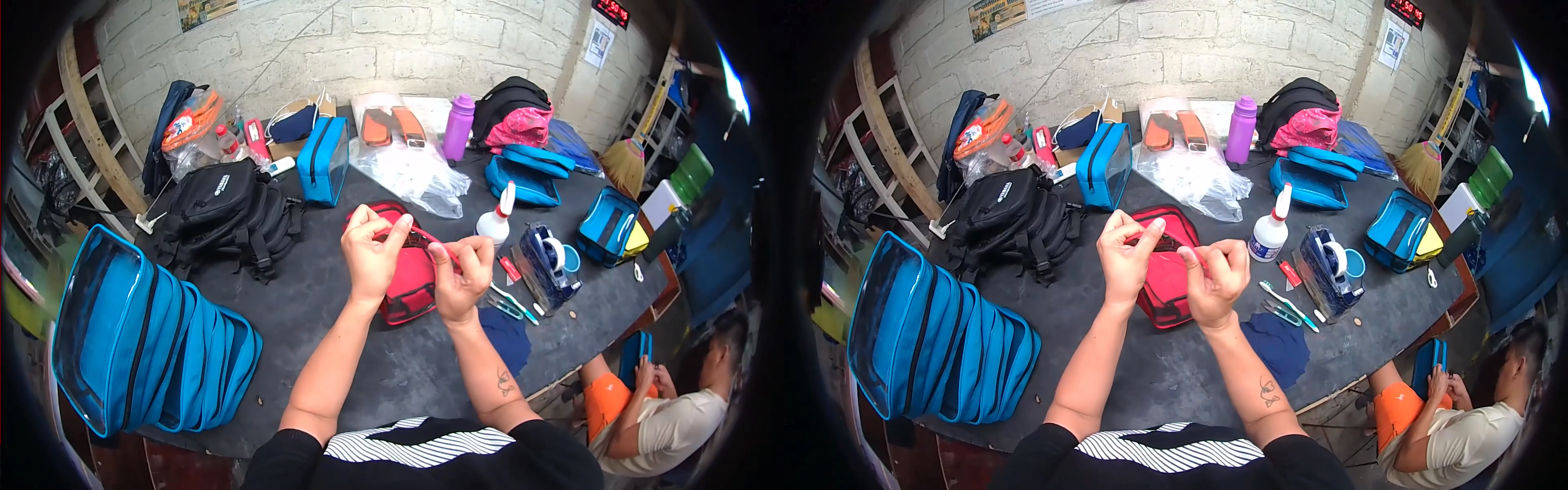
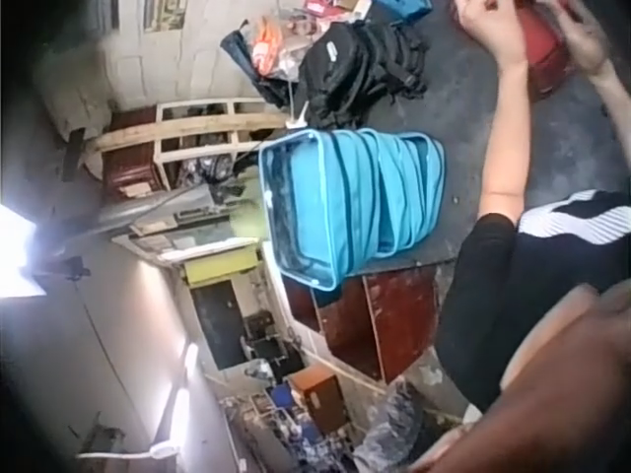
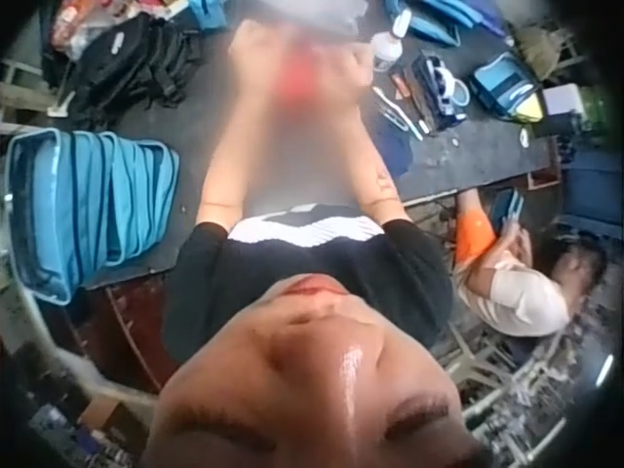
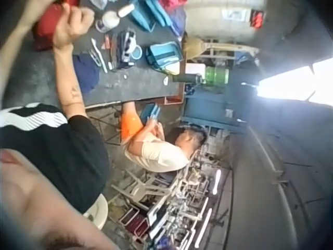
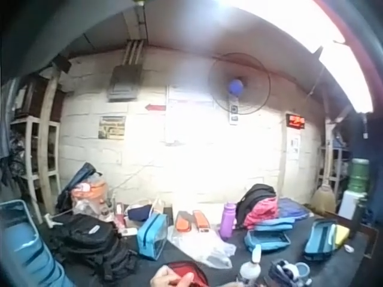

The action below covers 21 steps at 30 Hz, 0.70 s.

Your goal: The recorder is wiping down and inspecting a red travel pouch using a blue cloth at a workbench.

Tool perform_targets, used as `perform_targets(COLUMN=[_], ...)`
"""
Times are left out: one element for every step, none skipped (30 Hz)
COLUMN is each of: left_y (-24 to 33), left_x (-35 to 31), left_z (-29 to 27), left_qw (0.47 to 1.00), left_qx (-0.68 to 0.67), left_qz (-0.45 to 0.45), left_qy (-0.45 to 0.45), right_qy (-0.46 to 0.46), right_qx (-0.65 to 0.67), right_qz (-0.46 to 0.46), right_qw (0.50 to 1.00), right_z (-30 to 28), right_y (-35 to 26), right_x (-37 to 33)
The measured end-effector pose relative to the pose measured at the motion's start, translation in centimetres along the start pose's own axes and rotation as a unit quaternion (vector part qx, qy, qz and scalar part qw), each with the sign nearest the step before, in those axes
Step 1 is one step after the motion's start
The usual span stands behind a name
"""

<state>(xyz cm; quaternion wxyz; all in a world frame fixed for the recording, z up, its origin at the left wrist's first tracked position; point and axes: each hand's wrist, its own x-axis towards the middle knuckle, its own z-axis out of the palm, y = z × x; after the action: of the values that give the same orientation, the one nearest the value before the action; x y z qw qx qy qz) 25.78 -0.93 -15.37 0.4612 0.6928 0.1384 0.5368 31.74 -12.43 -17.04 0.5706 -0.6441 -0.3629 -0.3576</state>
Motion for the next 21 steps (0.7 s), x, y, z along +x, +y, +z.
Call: perform_targets(left_y=[-0.5,-0.8,-1.1,-1.6,-2.9,-3.6,-4.1,-4.4,-4.5,-4.7,-5.5,-6.5,-7.2,-7.7,-7.8,-7.9,-9.5,-11.0,-10.7,-10.7,-10.5], left_x=[0.1,0.2,0.3,0.5,1.0,1.5,2.0,2.4,2.7,3.3,3.9,4.6,5.3,5.3,5.5,5.6,5.0,4.4,3.4,2.5,1.8], left_z=[0.0,0.0,-0.1,-0.3,-1.0,-2.1,-3.1,-4.0,-4.6,-5.0,-5.6,-6.3,-6.9,-7.0,-6.7,-6.4,-6.4,-6.7,-6.6,-6.6,-6.6], left_qw=[1.000,1.000,0.999,0.996,0.993,0.985,0.971,0.951,0.948,0.950,0.935,0.918,0.901,0.885,0.865,0.843,0.821,0.799,0.760,0.719,0.670], left_qx=[-0.009,-0.009,-0.035,-0.060,-0.096,-0.144,-0.188,-0.231,-0.236,-0.234,-0.264,-0.292,-0.311,-0.338,-0.372,-0.404,-0.403,-0.399,-0.415,-0.434,-0.472], left_qz=[-0.010,-0.011,-0.036,-0.061,-0.074,-0.076,-0.098,-0.120,-0.107,-0.109,-0.151,-0.190,-0.219,-0.286,-0.311,-0.336,-0.373,-0.406,-0.447,-0.474,-0.498], left_qy=[-0.003,-0.004,0.002,0.008,-0.017,-0.063,-0.115,-0.166,-0.184,-0.174,-0.183,-0.189,-0.210,-0.143,-0.130,-0.117,-0.156,-0.192,-0.225,-0.265,-0.282], right_qy=[-0.008,-0.008,-0.030,-0.052,-0.134,-0.136,-0.150,-0.162,-0.199,-0.224,-0.339,-0.449,-0.444,-0.445,-0.408,-0.366,-0.296,-0.294,-0.278,-0.261,-0.255], right_qx=[0.006,0.005,0.032,0.058,0.098,0.101,0.163,0.225,0.214,0.290,0.282,0.272,0.281,0.285,0.337,0.387,0.431,0.433,0.479,0.524,0.529], right_qz=[-0.004,-0.003,0.002,0.006,0.012,0.013,0.057,0.102,0.126,0.209,0.238,0.261,0.258,0.258,0.313,0.365,0.357,0.357,0.394,0.429,0.422], right_qw=[1.000,1.000,0.999,0.997,0.986,0.985,0.973,0.955,0.948,0.906,0.866,0.811,0.810,0.809,0.789,0.763,0.774,0.774,0.733,0.688,0.691], right_z=[-0.1,-0.2,-0.1,-0.2,-0.8,-1.1,-1.6,-2.1,-2.6,-3.0,-4.0,-4.7,-4.5,-4.2,-4.1,-3.8,-2.9,-2.5,-2.6,-2.7,-2.5], right_y=[-0.2,-0.2,-0.3,-0.3,0.3,0.4,0.4,0.8,2.4,3.2,5.5,7.2,6.5,6.1,5.7,5.5,5.5,5.7,6.2,6.5,6.8], right_x=[-0.4,-0.5,-0.6,-0.6,-0.7,-0.5,-0.2,0.0,-0.1,0.2,0.4,0.6,0.6,0.8,1.1,1.3,1.3,2.1,2.9,3.7,4.2])
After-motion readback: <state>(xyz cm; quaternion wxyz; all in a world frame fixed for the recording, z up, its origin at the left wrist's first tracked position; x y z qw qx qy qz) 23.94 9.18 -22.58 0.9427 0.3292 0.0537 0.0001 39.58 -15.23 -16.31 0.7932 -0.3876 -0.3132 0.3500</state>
